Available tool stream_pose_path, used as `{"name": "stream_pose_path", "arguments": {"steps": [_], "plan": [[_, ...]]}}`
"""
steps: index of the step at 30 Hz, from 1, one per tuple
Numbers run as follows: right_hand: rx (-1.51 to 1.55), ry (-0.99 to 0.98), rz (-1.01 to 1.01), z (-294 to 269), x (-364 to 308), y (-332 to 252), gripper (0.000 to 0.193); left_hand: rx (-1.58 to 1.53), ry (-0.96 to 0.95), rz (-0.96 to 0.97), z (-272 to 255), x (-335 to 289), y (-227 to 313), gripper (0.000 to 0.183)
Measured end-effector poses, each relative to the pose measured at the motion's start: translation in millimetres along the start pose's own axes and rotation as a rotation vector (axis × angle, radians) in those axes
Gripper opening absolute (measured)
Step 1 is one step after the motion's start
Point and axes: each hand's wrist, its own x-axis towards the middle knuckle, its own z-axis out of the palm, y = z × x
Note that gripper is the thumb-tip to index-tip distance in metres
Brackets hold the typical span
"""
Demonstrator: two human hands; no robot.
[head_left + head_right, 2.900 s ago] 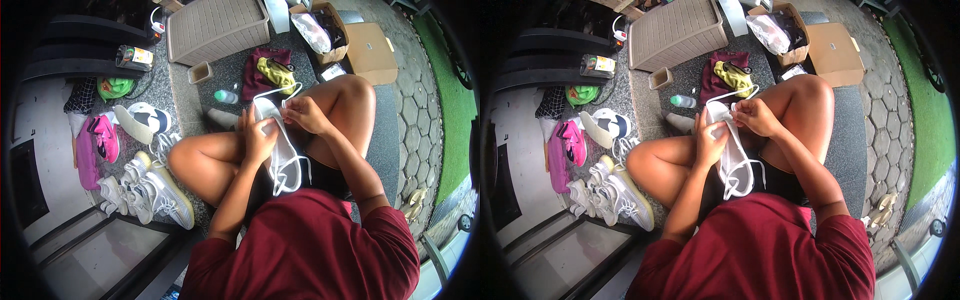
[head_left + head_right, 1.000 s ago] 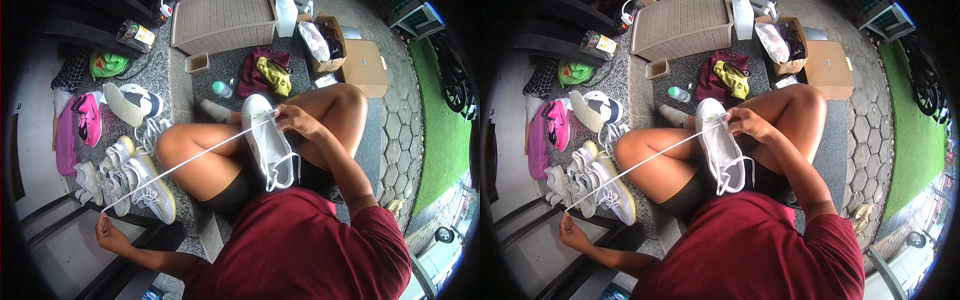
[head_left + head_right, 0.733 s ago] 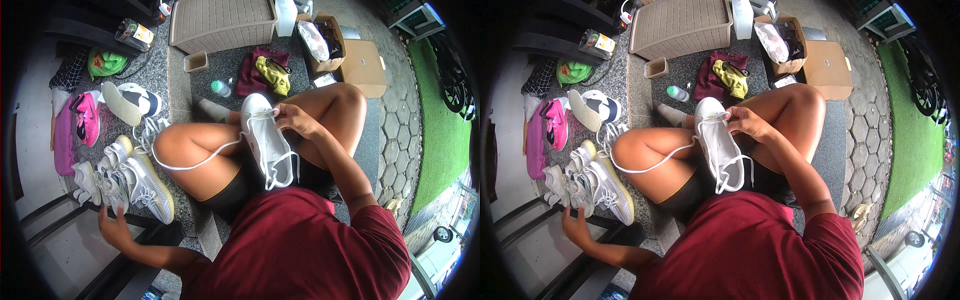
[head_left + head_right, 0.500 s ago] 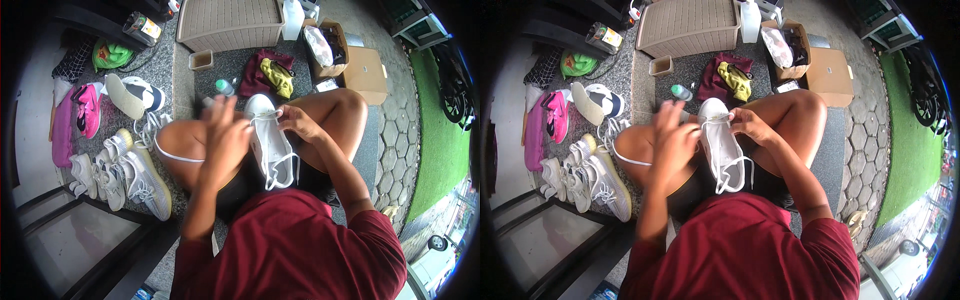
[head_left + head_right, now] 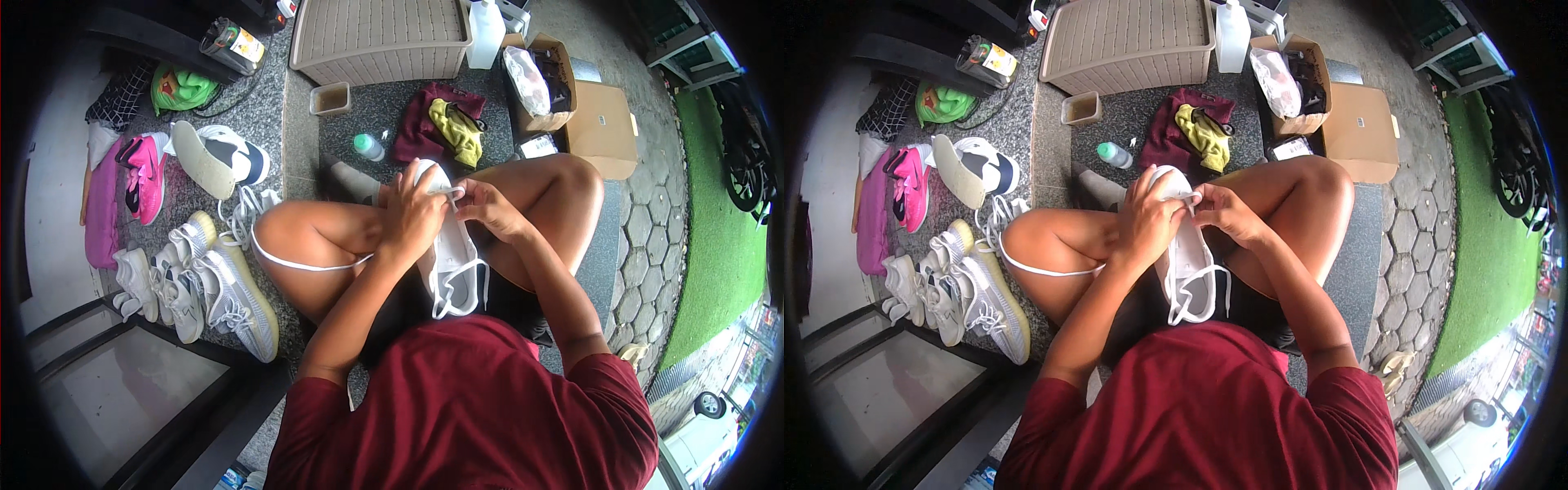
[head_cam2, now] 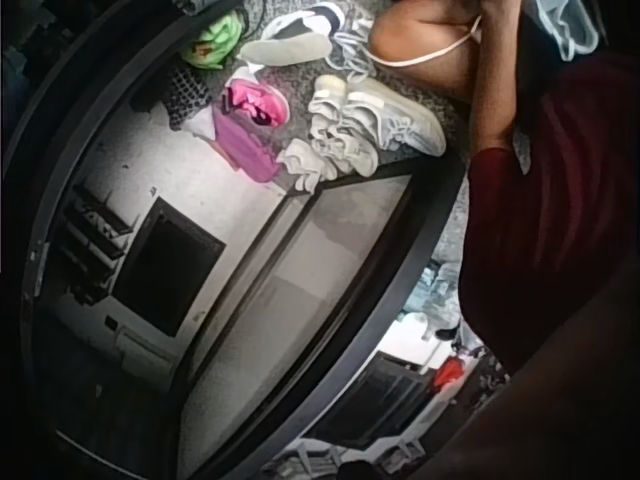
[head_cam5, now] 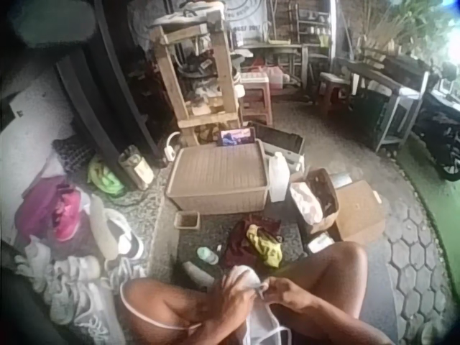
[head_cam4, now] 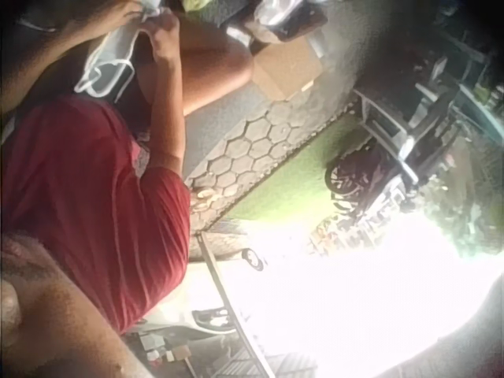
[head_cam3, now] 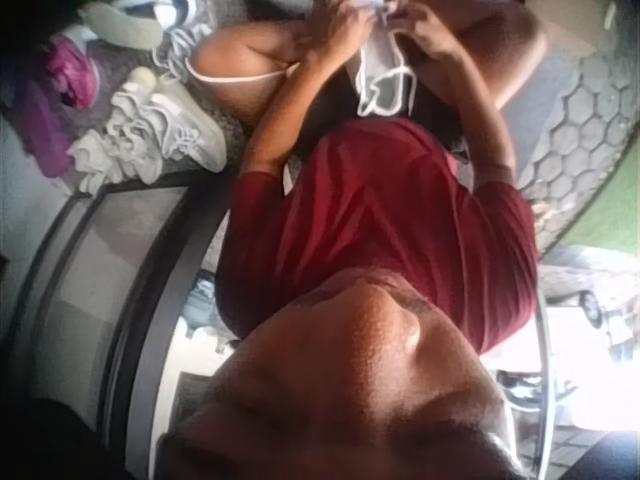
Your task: Cleaning a white sneaker with a wipe and then threading the shoelaces.
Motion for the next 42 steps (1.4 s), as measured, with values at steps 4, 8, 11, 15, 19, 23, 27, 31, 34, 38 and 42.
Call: {"name": "stream_pose_path", "arguments": {"steps": [4,8,11,15,19,23,27,31,34,38,42], "plan": [[0.004,0.004,0.007,-1,2,3,0.031,-0.152,-0.100,-0.126,0,-1,0,0.013],[-0.083,0.002,0.056,2,3,2,0.033,-0.273,-0.130,-0.162,11,-15,-23,0.010],[-0.142,0.023,0.047,2,2,0,0.037,-0.442,-0.183,-0.126,7,-17,-32,0.011],[-0.206,0.095,-0.054,2,-1,3,0.049,-0.786,-0.270,-0.185,-7,-33,-40,0.012],[-0.213,0.067,-0.040,10,-3,-2,0.046,-0.837,-0.258,-0.267,-15,-43,-27,0.012],[-0.985,0.150,-0.526,39,-21,-15,0.026,-0.738,-0.227,-0.186,-48,-43,17,0.017],[-0.816,0.260,-0.520,60,-55,-28,0.018,-0.531,-0.158,-0.240,-55,-42,23,0.023],[-0.507,0.389,-0.590,49,-115,-64,0.030,-0.107,-0.112,-0.287,-32,-33,23,0.027],[-0.608,0.406,-0.644,32,-152,-87,0.032,-0.007,-0.193,-0.308,-19,-30,21,0.025],[-0.857,0.297,-0.410,22,-186,-100,0.028,0.026,-0.235,-0.291,-12,-31,16,0.012],[-0.527,0.507,-0.561,-11,-214,-86,0.031,-0.202,-0.156,-0.306,-22,-24,16,0.012]]}}
